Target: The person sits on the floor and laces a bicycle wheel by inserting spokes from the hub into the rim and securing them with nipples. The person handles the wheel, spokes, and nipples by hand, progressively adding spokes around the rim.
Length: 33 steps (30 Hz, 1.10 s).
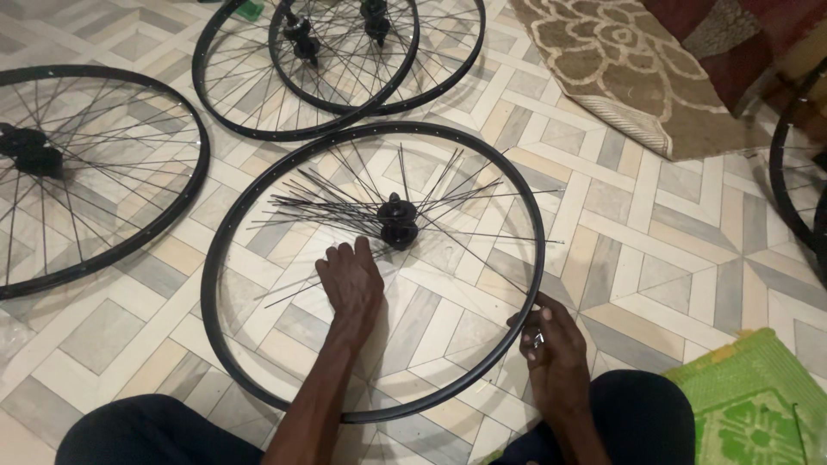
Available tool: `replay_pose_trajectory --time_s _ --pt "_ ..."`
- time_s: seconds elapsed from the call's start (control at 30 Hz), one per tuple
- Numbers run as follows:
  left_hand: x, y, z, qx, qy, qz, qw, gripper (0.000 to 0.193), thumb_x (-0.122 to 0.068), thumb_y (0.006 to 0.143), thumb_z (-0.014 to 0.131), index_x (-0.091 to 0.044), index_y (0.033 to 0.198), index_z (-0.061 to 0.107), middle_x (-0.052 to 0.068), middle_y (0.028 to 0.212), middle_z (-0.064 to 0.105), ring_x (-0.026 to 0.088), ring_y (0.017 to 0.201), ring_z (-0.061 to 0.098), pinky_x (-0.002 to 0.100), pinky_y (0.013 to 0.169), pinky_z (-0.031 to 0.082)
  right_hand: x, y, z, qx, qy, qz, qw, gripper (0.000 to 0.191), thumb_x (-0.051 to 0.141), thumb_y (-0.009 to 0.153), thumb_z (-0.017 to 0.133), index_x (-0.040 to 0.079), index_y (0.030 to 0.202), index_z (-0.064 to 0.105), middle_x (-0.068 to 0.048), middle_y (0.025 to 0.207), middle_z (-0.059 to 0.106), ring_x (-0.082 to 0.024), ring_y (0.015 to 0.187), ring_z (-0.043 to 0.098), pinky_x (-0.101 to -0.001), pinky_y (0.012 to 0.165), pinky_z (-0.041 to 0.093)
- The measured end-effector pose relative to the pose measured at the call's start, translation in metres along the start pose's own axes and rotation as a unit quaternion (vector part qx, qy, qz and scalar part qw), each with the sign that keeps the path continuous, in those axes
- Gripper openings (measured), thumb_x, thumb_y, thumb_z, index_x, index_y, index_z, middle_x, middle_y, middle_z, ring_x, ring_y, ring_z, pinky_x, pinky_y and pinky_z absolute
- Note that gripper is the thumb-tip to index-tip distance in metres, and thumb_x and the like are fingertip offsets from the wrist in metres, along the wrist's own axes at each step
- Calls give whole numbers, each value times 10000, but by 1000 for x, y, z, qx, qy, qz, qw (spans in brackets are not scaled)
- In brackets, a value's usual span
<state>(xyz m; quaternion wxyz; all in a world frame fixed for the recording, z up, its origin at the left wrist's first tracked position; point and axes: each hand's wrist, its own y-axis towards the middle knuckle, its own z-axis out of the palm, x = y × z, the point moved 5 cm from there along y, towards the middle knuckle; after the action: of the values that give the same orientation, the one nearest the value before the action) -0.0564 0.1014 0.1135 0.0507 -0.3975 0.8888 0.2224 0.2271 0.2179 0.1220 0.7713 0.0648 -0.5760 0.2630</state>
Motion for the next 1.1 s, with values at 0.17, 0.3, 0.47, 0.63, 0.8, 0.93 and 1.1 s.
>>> replay_pose_trajectory --time_s 0.17,0.3,0.47,0.63,0.8,0.93,1.1 --pt "-8 -14 1 1 2 33 999 179 -132 915 583 -67 1082 590 216 1027 661 373 847 658 540 655 517 9 -4 6 4 33 23 999 444 222 1021 482 -43 1368 564 -70 917 620 -100 744 468 -231 589 367" --pt "-25 -28 29 265 -184 -122 939 560 -226 957 588 28 1414 386 329 1062 691 439 857 693 526 747 567 18 -7 11 17 5 13 1000 425 209 1038 451 -57 1344 579 -112 949 636 -112 764 484 -233 622 405" --pt "-71 -44 36 367 -525 -195 743 731 -375 966 621 15 1443 228 211 1140 659 295 848 735 438 728 635 43 -19 19 103 -307 -242 915 376 133 1017 397 -73 1297 541 -100 1106 658 -101 784 582 -226 603 492" --pt "-75 -42 39 359 -476 -136 792 489 -358 984 579 -2 1316 545 210 1092 717 285 859 717 422 719 595 19 -2 -6 42 -117 -75 989 398 71 1046 420 -69 1402 530 -116 980 620 -132 773 509 -251 638 434" --pt "-57 -23 13 74 -199 23 977 196 -177 1059 562 -59 1196 636 161 1105 669 360 1004 639 504 878 500 18 0 1 50 -350 -212 911 524 112 942 600 -23 1444 536 -42 839 551 -101 709 480 -238 612 398" --pt "-49 6 -16 -170 -103 76 977 350 -112 890 659 -29 1225 602 153 1147 616 344 1092 592 520 949 411 6 6 -6 -50 -105 20 993 730 180 829 704 -37 1492 491 -17 718 441 -115 627 378 -268 551 300" --pt "-28 49 -11 -99 -49 76 991 374 -159 735 762 -63 1060 605 136 1045 594 337 1034 591 564 949 387 17 5 2 -54 -151 23 987 749 204 809 712 -37 1482 488 -16 690 456 -118 614 375 -266 547 296"
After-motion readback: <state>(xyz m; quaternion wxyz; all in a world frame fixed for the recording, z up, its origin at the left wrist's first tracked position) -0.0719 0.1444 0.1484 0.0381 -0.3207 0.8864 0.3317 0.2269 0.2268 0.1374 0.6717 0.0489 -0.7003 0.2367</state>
